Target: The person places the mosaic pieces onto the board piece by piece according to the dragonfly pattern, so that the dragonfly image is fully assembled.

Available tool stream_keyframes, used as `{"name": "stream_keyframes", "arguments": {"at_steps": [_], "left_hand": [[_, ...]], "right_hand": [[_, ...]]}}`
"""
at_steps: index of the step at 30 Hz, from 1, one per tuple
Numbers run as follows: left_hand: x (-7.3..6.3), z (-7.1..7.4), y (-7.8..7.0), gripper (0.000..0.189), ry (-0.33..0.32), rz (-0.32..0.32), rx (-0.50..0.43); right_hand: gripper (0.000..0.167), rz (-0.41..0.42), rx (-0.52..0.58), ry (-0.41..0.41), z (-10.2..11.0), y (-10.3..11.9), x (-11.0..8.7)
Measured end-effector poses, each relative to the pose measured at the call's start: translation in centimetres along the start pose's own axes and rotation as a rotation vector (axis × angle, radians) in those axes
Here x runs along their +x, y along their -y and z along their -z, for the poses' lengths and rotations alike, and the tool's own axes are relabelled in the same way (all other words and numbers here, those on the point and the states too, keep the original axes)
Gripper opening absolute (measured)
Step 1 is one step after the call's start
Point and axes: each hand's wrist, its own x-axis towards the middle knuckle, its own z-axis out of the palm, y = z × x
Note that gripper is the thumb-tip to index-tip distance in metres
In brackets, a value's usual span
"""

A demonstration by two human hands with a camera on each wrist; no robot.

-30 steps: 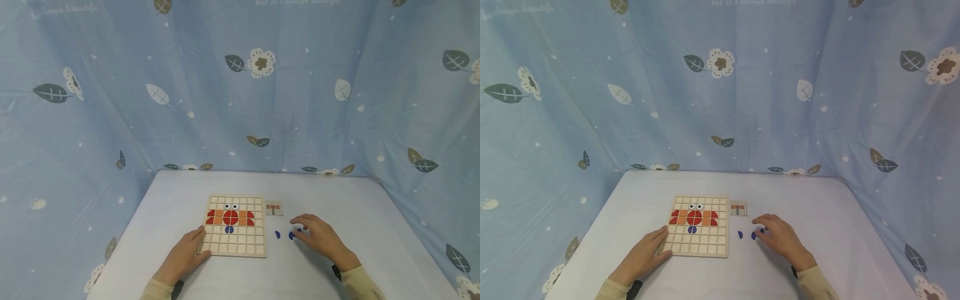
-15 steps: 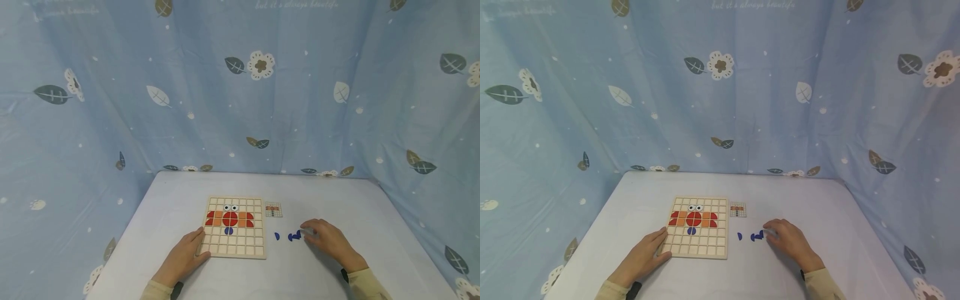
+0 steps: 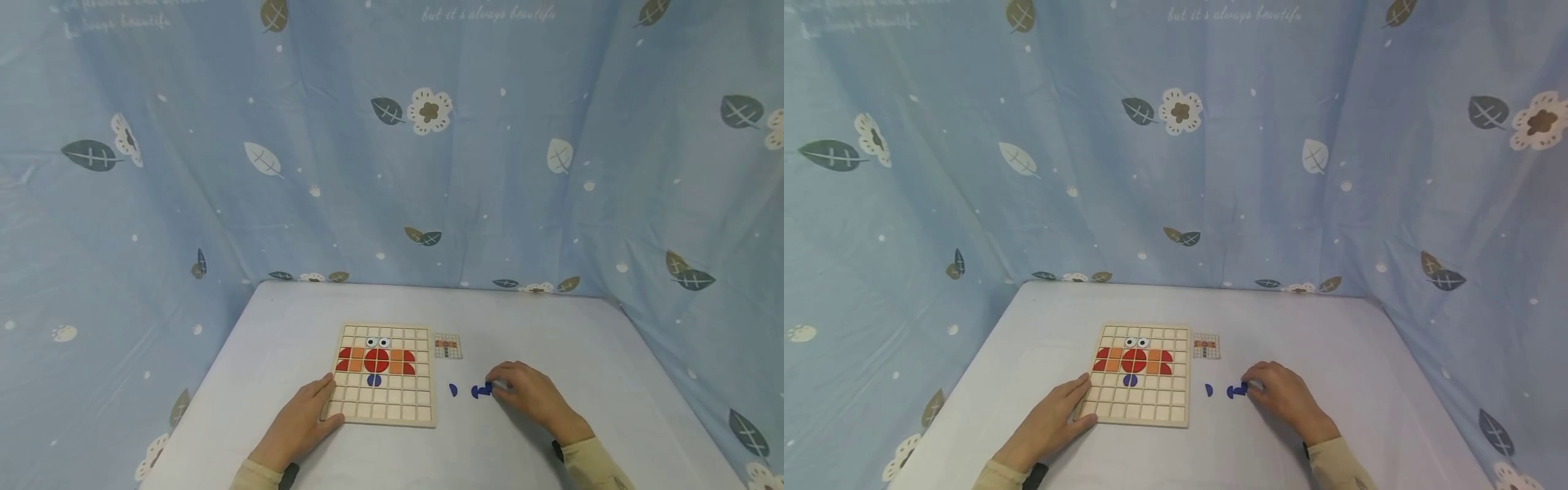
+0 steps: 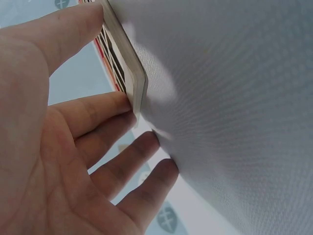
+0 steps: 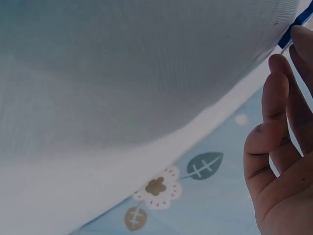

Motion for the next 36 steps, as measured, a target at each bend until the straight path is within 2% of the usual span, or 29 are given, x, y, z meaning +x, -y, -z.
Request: {"name": "stream_keyframes", "arguments": {"at_steps": [16, 21, 28, 36], "left_hand": [[0.1, 0.1, 0.0, 0.075, 0.005, -0.005, 0.021], [0.0, 0.2, -0.1, 0.074, -0.004, -0.012, 0.016], [0.0, 0.2, -0.1, 0.075, 0.005, -0.002, 0.005], [0.1, 0.2, 0.0, 0.074, 0.0, -0.004, 0.007]], "right_hand": [[0.019, 0.002, -0.035, 0.042, 0.1, 0.3, 0.4], [0.02, 0.007, -0.049, 0.029, 0.2, 0.3, 0.3], [0.025, -0.042, -0.059, -0.01, 0.5, 0.5, 0.5], [0.026, 0.062, -0.08, -0.091, 0.5, 1.0, 0.7]]}}
